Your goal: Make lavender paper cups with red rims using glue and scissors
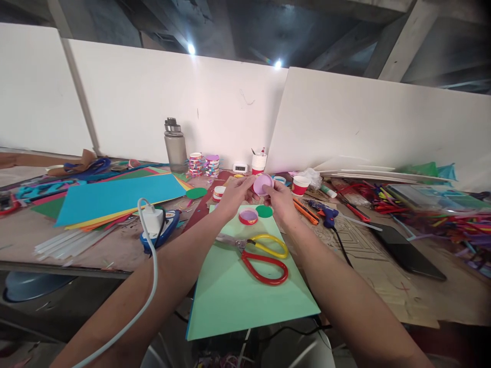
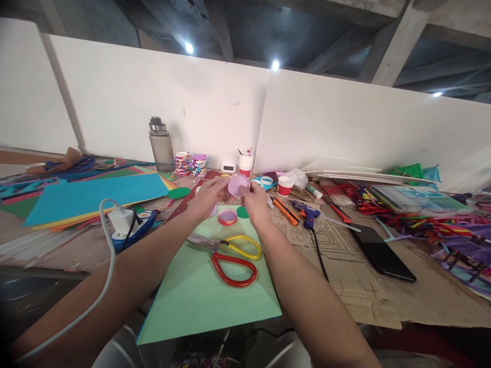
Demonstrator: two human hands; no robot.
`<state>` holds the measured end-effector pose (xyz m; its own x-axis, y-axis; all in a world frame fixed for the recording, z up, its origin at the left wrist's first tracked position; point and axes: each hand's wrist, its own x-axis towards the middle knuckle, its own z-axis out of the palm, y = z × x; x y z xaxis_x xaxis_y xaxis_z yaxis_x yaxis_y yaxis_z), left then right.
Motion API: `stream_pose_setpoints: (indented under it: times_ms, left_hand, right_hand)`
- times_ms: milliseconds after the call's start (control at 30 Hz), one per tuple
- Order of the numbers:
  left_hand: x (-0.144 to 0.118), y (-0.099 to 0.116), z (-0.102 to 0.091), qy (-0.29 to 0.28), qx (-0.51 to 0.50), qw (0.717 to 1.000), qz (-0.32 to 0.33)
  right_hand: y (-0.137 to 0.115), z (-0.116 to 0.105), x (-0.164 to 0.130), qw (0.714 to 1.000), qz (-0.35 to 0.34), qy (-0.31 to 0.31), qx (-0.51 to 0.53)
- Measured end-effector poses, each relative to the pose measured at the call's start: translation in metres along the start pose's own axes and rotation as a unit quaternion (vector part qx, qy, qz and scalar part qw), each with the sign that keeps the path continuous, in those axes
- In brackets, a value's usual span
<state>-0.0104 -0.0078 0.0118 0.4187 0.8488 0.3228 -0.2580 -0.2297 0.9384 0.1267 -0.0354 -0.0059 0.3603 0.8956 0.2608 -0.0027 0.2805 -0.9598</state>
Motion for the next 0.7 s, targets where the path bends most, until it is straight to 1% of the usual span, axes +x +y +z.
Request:
stream_pose_setpoints:
  times_ms: [167,333,367,433,533,633,700]
  left_hand:
    - [0.002,-0.001,0.000,0.007,0.005,1.000,-0.002]
    - [0.004,-0.002,-0.003,0.063,0.017,0.997,0.033]
    - [0.005,-0.001,-0.004,0.067,0.014,0.997,0.034]
    - [0.005,-0.001,-0.005,0.057,0.005,0.998,0.026]
    - [0.006,-0.001,-0.006,0.046,-0.010,0.999,-0.001]
    - [0.008,-0.001,-0.009,0.067,-0.049,0.996,-0.033]
    - [0.010,-0.001,-0.011,0.087,-0.064,0.993,-0.041]
  right_hand:
    - [0.000,0.000,-0.001,1.000,-0.006,0.001,0.020]
    - [-0.004,-0.003,0.000,1.000,-0.019,0.015,0.006]
    - [-0.004,-0.004,0.000,1.000,-0.021,0.015,0.001]
    - [-0.003,-0.005,0.000,1.000,-0.023,0.011,-0.010]
    - [0.001,-0.005,0.002,0.999,-0.023,-0.017,-0.020]
    - [0.004,-0.005,0.003,0.999,-0.018,-0.043,-0.001]
    - [0.004,-0.005,0.003,0.999,-0.020,-0.031,0.004]
